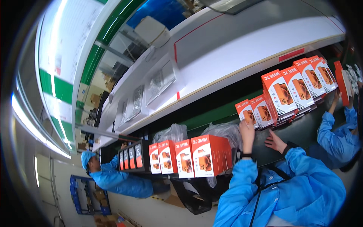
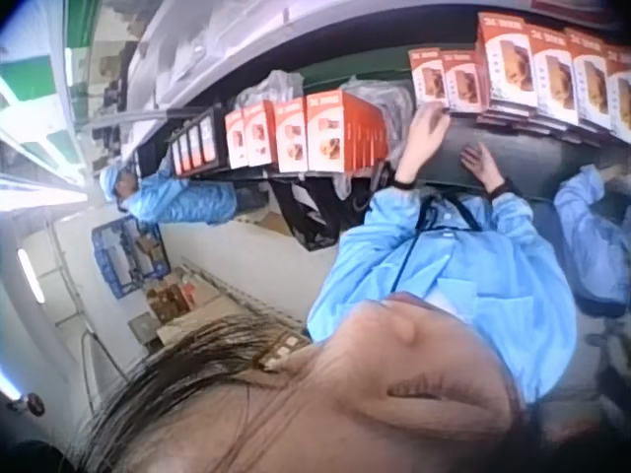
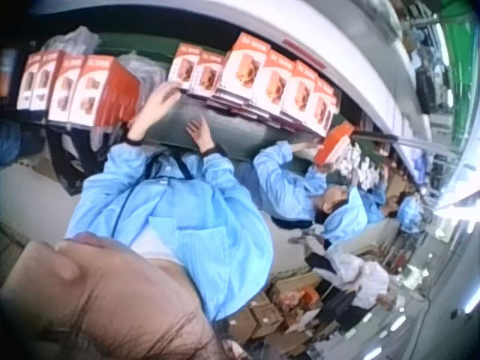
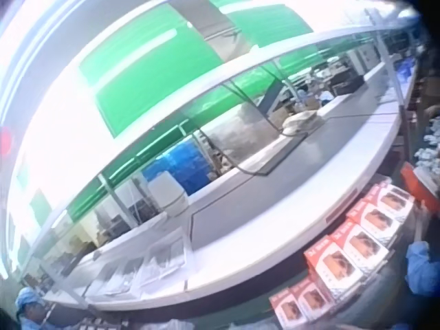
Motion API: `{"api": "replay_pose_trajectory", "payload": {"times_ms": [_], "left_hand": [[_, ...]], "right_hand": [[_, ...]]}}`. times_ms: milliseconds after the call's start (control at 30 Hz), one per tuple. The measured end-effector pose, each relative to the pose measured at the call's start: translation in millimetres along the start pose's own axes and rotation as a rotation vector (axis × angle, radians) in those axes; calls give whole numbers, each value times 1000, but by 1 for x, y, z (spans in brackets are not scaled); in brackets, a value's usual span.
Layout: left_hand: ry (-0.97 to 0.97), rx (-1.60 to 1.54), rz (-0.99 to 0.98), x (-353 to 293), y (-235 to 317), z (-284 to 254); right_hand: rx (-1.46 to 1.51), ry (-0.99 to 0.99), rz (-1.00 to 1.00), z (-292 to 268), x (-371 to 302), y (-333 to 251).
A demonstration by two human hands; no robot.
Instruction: Applying labels to product boxes and packing them into larger containers.
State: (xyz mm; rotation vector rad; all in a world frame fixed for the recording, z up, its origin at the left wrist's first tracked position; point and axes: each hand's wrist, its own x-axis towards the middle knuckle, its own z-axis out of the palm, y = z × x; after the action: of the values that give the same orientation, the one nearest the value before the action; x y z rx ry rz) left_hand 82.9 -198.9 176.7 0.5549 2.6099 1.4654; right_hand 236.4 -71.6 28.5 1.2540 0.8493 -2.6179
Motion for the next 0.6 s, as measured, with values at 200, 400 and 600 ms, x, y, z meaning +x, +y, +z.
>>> {"api": "replay_pose_trajectory", "payload": {"times_ms": [200,400,600], "left_hand": [[-221,-211,291,-128,145,-159],[182,141,470,-134,195,-297],[434,373,531,-11,132,-413]], "right_hand": [[84,-109,61,-52,-95,4],[229,-64,-197,-50,-163,-45],[350,-117,-431,-52,-170,-71]]}}
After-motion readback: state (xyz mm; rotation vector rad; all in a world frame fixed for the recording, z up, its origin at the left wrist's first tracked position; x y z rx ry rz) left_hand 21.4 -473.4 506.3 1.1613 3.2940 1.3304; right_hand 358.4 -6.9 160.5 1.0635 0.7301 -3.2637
